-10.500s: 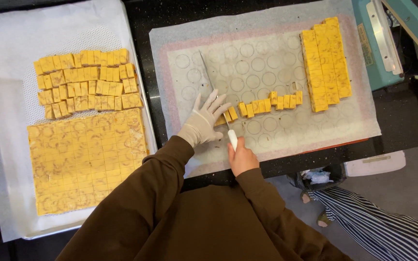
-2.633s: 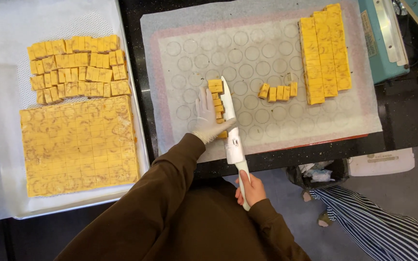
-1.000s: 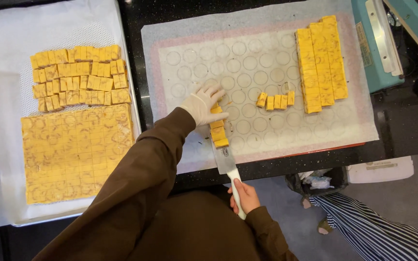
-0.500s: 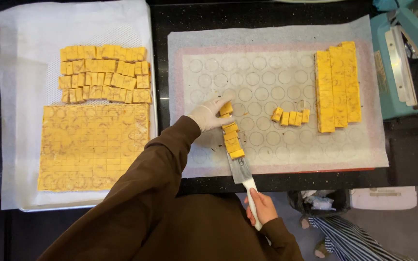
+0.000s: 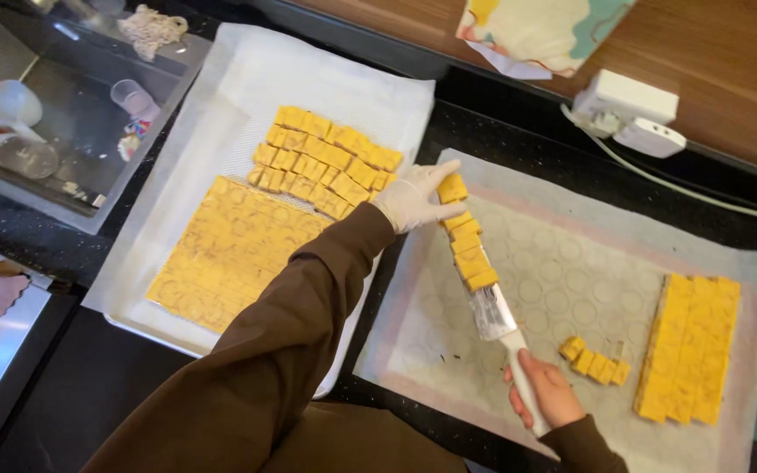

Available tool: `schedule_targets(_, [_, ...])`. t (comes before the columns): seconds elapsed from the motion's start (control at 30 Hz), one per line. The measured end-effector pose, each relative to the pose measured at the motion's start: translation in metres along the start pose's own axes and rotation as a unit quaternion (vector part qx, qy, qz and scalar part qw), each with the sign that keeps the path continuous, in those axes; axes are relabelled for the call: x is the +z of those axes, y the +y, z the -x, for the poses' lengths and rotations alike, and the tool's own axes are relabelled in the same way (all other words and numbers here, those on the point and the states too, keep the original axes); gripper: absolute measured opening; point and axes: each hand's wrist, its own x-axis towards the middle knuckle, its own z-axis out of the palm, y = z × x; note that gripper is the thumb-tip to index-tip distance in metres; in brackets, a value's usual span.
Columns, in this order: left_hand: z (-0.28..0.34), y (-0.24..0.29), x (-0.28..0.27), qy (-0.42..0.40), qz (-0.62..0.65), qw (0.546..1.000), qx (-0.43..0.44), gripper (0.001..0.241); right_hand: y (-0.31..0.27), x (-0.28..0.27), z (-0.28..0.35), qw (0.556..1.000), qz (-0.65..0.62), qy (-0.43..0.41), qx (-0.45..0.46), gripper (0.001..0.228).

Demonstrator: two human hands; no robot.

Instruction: Cutting yellow pastry strips into small uniform squares using a knife on a silicone mat

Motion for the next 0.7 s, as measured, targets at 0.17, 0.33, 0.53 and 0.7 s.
schedule_targets(0.17, [-0.013,-0.050,-0.098,0.020,0.042,0.992,-0.120,0.087,-0.108,0.009,-0.086,0.995,0.079,-0.049,-0.036,0.056])
schedule_targets(0.33, [-0.047,-0.134,-0.148,0.031,0.054,0.983,-0.174,0.098,-0.199,0.035,-0.170,0.987,0.112,-0.087,-0.077,0.055])
schedule_targets(0.53, [-0.060,-0.186,-0.160,-0.005,0.007,0.965,-0.262,0.112,-0.262,0.056,-0.238,0.969,0.208,-0.122,-0.055,0.048])
schedule_targets(0.7, [-0.058,-0.231,-0.134,0.004,0.042,0.954,-0.297,0.098,-0.280,0.053,-0.274,0.947,0.284,-0.143,-0.040,0.044])
